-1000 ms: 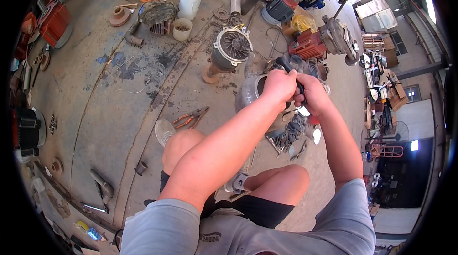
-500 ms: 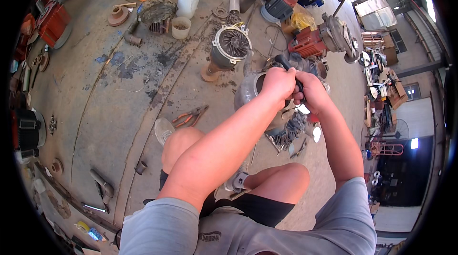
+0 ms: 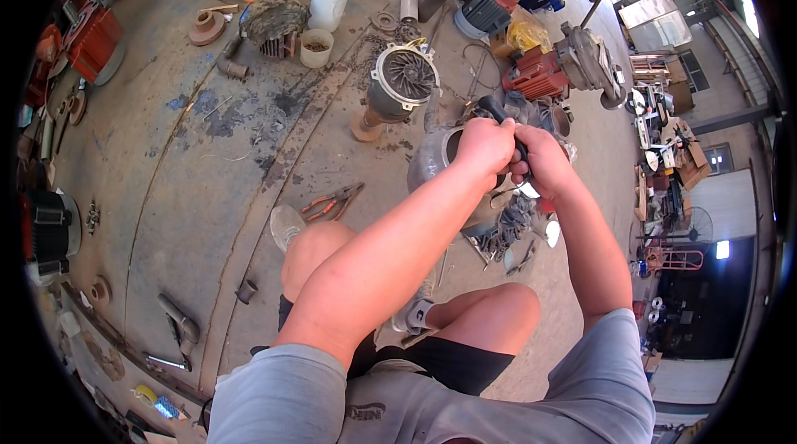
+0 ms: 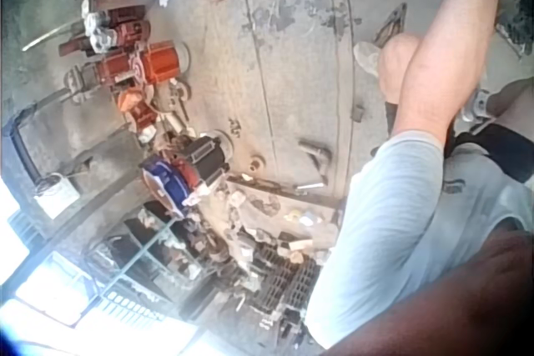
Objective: The person assembles a mechanical component by inserting a metal blade assembly into a circular housing. They use a hammer to tap the assembly into place and secure it with a metal ring.
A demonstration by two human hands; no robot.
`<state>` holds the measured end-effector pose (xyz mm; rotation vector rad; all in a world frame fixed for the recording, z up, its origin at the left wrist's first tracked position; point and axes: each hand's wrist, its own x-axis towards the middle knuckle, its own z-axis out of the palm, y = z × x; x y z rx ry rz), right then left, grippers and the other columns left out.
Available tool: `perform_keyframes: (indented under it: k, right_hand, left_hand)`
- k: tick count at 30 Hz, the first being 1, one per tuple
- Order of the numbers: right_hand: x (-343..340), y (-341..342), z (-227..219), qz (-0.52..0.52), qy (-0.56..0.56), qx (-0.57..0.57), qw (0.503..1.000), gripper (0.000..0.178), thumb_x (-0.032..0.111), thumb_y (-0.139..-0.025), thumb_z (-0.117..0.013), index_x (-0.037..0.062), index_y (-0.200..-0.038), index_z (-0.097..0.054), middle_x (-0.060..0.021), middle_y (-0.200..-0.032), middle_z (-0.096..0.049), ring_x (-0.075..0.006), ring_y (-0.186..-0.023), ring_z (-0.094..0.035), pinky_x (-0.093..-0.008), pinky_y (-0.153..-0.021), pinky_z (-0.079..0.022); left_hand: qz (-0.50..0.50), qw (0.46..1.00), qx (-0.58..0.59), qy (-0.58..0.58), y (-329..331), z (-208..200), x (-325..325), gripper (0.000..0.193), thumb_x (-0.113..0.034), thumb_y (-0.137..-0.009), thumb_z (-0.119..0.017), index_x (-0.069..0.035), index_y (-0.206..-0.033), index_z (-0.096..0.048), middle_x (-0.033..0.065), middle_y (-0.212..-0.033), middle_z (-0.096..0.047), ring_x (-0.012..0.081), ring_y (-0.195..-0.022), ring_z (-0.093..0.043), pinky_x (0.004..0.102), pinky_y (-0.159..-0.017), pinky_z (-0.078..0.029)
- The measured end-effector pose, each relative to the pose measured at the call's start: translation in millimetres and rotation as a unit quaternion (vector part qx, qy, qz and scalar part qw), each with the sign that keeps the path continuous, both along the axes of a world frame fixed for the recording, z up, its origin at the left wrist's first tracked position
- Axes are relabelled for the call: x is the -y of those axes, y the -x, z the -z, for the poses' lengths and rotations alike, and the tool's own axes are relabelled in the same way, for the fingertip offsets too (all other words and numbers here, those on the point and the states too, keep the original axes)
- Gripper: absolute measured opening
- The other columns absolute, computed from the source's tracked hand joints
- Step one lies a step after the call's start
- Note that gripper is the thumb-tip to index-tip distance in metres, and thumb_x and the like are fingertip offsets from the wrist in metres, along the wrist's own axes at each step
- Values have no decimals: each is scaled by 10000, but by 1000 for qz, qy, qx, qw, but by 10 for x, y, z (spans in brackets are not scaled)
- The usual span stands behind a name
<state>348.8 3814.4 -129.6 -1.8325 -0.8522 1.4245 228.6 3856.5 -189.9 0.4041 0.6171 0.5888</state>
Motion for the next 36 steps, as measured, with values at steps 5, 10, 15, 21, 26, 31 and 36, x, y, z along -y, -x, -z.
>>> perform_keyframes:
  k: [5,10,15,21,26,31,36]
  right_hand:
    - [12,-36,38,5,3,-2,1000,265,275,-1055,-483,94,-882,-571,13,-709,-524,-92,-512,-454,-294,-467,-424]
    - [159,-4,131,22,-33,46,998,268,263,-1050,-473,72,-891,-573,-6,-705,-528,-109,-513,-465,-297,-482,-430]
    - [556,6,413,90,-95,32,991,228,213,-1020,-456,59,-894,-567,-25,-701,-535,-119,-520,-477,-285,-476,-394]
    - [914,139,656,157,-160,33,974,217,178,-989,-466,63,-857,-594,-4,-675,-555,-81,-484,-458,-248,-431,-327]
    - [1168,142,807,180,-140,-1,974,215,186,-972,-466,39,-921,-614,-13,-670,-570,-75,-451,-445,-238,-416,-325]
    - [1365,68,976,116,-82,-46,989,311,162,-991,-476,-53,-1173,-609,-42,-708,-587,-99,-535,-492,-256,-494,-382]
    - [1531,89,1206,62,-32,-71,995,305,78,-987,-516,-54,-1256,-574,-95,-982,-675,-145,-789,-636,-290,-689,-514]
  left_hand:
    - [0,1000,-4,5,8,-7,18,318,-238,-1096,-512,31,-956,-605,88,-732,-584,247,-575,-642,406,-523,-583]
    - [6,999,-21,-28,-23,30,95,318,-234,-1085,-528,33,-925,-593,98,-692,-580,246,-514,-611,401,-459,-531]
    - [10,996,-84,-32,-43,10,346,418,-306,-1050,-600,9,-776,-584,77,-599,-535,232,-433,-553,384,-378,-410]
    - [33,993,-97,-51,-87,212,564,407,-304,-1044,-618,11,-791,-580,83,-618,-558,222,-402,-528,387,-364,-401]
    - [39,992,-118,-27,-110,246,657,302,-288,-1060,-592,10,-1038,-552,95,-770,-604,214,-428,-548,380,-364,-430]
    - [96,974,-204,-20,-121,399,765,298,-284,-1066,-569,4,-1125,-522,99,-815,-606,227,-441,-550,381,-376,-463]
    - [141,927,-344,-43,-186,638,1011,488,-330,-1049,-587,62,-1305,-449,202,-1086,-636,277,-840,-681,451,-594,-563]
